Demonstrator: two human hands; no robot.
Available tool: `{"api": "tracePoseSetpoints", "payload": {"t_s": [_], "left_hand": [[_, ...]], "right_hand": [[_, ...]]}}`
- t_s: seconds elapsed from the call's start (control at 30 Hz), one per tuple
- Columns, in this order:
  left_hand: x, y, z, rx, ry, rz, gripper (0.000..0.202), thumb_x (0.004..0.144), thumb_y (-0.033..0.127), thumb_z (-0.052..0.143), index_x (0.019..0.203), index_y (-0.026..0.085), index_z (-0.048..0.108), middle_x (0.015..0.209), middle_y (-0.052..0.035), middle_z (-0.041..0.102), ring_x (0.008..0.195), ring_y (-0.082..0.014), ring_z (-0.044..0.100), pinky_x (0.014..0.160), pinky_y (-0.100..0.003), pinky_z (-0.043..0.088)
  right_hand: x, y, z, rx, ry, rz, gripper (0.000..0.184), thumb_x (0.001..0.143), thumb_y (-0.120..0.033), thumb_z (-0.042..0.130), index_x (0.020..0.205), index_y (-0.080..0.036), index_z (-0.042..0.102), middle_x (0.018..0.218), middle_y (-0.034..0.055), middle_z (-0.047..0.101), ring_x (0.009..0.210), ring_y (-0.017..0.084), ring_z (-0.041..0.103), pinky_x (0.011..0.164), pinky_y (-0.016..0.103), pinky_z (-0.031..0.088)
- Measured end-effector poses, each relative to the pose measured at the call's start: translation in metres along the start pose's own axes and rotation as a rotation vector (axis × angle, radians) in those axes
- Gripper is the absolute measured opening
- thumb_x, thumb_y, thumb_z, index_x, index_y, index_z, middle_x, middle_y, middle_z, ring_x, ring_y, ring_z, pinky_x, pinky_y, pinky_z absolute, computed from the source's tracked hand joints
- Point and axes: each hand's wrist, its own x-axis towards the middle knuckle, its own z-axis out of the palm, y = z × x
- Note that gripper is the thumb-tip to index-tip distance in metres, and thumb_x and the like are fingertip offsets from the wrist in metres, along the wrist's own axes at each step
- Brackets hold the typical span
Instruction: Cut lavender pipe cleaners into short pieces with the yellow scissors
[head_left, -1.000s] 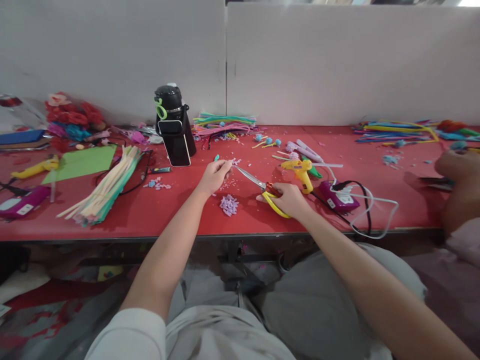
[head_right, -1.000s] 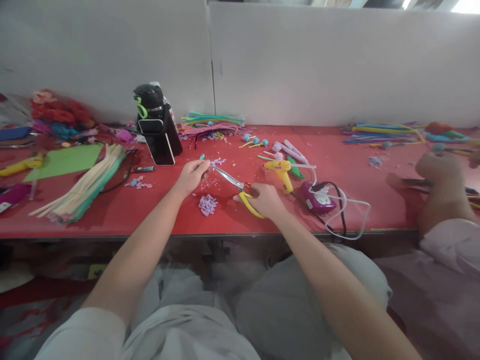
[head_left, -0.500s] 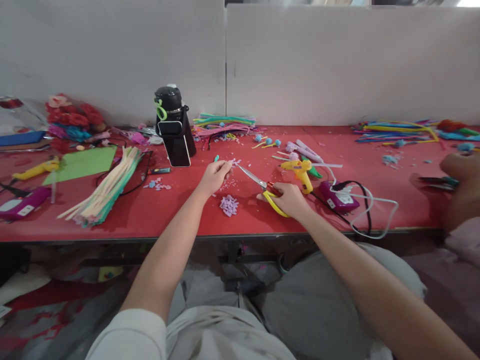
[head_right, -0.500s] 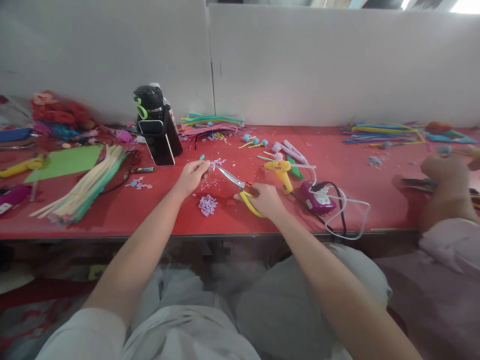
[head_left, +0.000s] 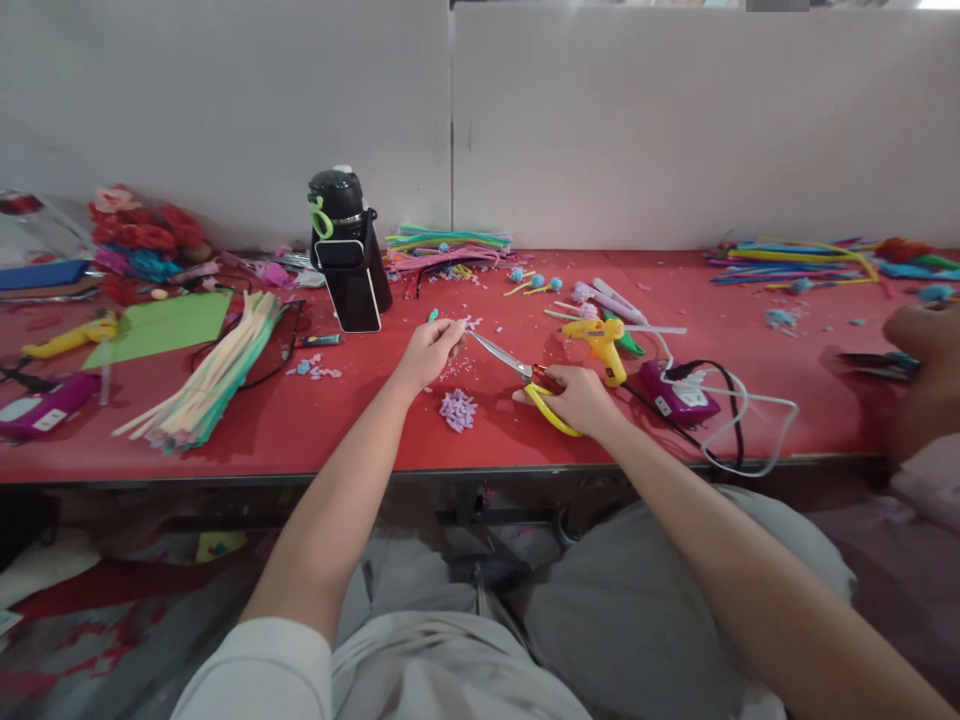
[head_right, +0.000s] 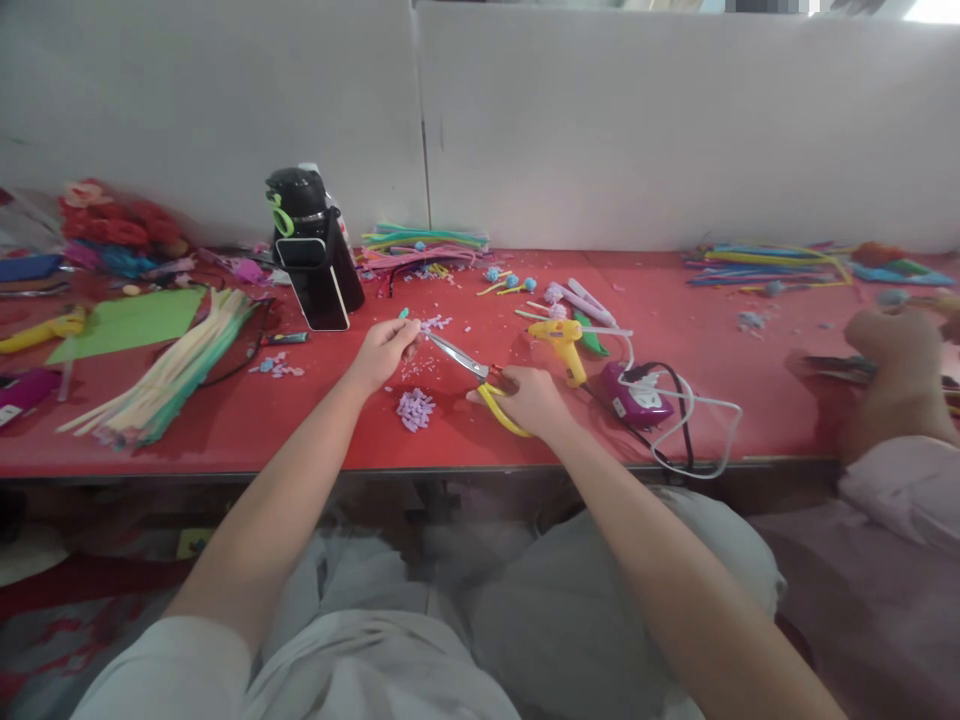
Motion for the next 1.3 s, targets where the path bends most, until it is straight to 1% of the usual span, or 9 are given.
{"api": "tracePoseSetpoints", "payload": {"t_s": [0.2,0.33,0.47,0.63,0.8,1.07,1.3], "left_hand": [[0.0002,0.0004,0.0004,0.010,0.006,-0.014,0.040,0.094,0.044,0.054,0.065,0.016,0.055,0.055,0.0021,0.049,0.051,-0.0092,0.045,0.051,-0.025,0.035],[0.0008,-0.0017,0.0001,0.000,-0.001,-0.007,0.041,0.094,0.047,0.054,0.066,0.016,0.055,0.055,0.0021,0.049,0.051,-0.0091,0.044,0.051,-0.024,0.034],[0.0013,-0.0020,-0.0001,-0.008,-0.002,0.010,0.042,0.092,0.051,0.055,0.068,0.017,0.055,0.055,0.0024,0.048,0.050,-0.0094,0.044,0.051,-0.025,0.034],[0.0008,0.0006,-0.0004,0.009,0.001,0.047,0.043,0.090,0.054,0.058,0.067,0.017,0.055,0.055,0.0022,0.049,0.051,-0.0100,0.045,0.052,-0.026,0.036],[-0.0001,0.0024,-0.0008,0.023,-0.002,0.055,0.041,0.088,0.054,0.060,0.070,0.018,0.057,0.055,0.0020,0.050,0.051,-0.0109,0.046,0.053,-0.026,0.037],[-0.0003,0.0028,-0.0004,0.008,-0.006,0.053,0.039,0.088,0.052,0.061,0.072,0.017,0.058,0.058,0.0013,0.051,0.053,-0.0109,0.046,0.054,-0.026,0.037],[-0.0006,0.0026,-0.0020,-0.003,-0.005,0.092,0.036,0.086,0.049,0.064,0.074,0.016,0.061,0.063,-0.0003,0.057,0.056,-0.0101,0.049,0.057,-0.025,0.040]], "right_hand": [[0.0006,0.0009,0.0012,-0.001,0.007,-0.003,0.066,0.066,-0.082,0.060,0.055,-0.022,0.036,0.052,-0.0030,0.038,0.054,0.011,0.034,0.051,0.028,0.024],[0.0011,0.0017,0.0018,0.002,0.016,0.003,0.066,0.065,-0.082,0.061,0.054,-0.022,0.036,0.052,-0.0031,0.037,0.055,0.011,0.033,0.051,0.028,0.024],[-0.0004,-0.0003,0.0004,0.010,0.023,0.025,0.066,0.066,-0.081,0.062,0.056,-0.022,0.033,0.052,-0.0045,0.033,0.053,0.010,0.030,0.050,0.027,0.022],[-0.0014,-0.0027,-0.0016,0.022,0.004,0.023,0.067,0.065,-0.081,0.063,0.056,-0.022,0.033,0.052,-0.0048,0.032,0.054,0.010,0.030,0.050,0.027,0.022],[-0.0005,-0.0017,-0.0017,0.027,0.001,0.015,0.068,0.064,-0.081,0.064,0.055,-0.022,0.030,0.052,-0.0048,0.030,0.054,0.010,0.029,0.049,0.027,0.022],[0.0022,0.0039,0.0010,0.022,-0.002,0.004,0.066,0.065,-0.080,0.064,0.054,-0.021,0.035,0.052,-0.0044,0.033,0.054,0.010,0.031,0.049,0.027,0.023],[-0.0006,-0.0011,-0.0023,0.031,0.015,0.021,0.067,0.065,-0.082,0.062,0.056,-0.022,0.033,0.053,-0.0050,0.029,0.054,0.010,0.029,0.049,0.027,0.022]]}}
